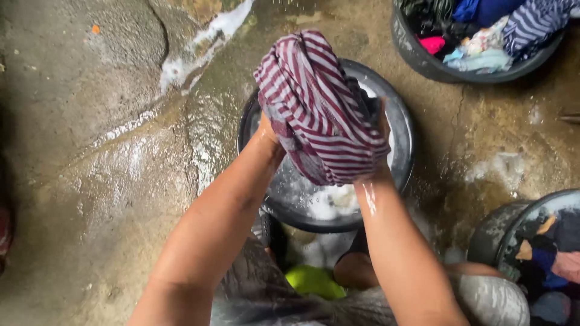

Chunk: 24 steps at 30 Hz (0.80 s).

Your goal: Hand washing various clothes in a basin with soapy water.

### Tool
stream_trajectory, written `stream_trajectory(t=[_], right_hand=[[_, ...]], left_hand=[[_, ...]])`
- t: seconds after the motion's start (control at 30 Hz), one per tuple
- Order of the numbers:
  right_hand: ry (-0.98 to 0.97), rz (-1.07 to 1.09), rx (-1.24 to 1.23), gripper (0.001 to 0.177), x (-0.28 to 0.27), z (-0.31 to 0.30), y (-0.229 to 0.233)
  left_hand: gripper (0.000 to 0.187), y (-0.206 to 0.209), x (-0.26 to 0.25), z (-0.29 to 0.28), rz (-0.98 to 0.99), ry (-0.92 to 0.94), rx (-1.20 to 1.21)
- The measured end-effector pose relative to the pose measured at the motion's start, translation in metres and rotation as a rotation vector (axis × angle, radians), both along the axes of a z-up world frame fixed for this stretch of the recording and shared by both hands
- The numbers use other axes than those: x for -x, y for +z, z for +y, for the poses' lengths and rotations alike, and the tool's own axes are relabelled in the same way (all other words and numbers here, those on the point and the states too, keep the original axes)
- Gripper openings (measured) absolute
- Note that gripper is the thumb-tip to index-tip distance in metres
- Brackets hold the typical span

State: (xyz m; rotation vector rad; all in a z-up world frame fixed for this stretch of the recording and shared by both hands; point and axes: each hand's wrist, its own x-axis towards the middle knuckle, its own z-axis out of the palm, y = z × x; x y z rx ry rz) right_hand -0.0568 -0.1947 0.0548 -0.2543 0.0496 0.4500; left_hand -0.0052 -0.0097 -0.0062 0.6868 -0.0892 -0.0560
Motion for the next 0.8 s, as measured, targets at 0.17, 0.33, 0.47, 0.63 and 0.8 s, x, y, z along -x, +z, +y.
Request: stream_trajectory(t=[0.17,0.33,0.47,0.63,0.8], right_hand=[[-0.055,-0.080,-0.038,0.062,-0.003,-0.019,-0.035],[-0.139,-0.236,0.080,0.048,-0.015,-0.040,-0.044],[-0.216,-0.401,0.371,0.046,-0.010,-0.045,-0.020],[-0.289,-0.608,0.746,0.043,-0.008,-0.044,0.025],[-0.353,-0.812,1.131,0.040,0.001,-0.048,0.091]], left_hand=[[0.060,0.095,0.004,0.013,-0.081,0.290,-0.139],[0.095,0.095,0.010,0.062,-0.047,-0.407,-0.158],[0.099,0.132,0.024,0.056,-0.513,-0.481,-0.138],[0.063,0.096,0.018,0.023,0.030,0.055,-0.029],[0.051,0.097,0.005,0.010,0.463,-0.145,0.093]])
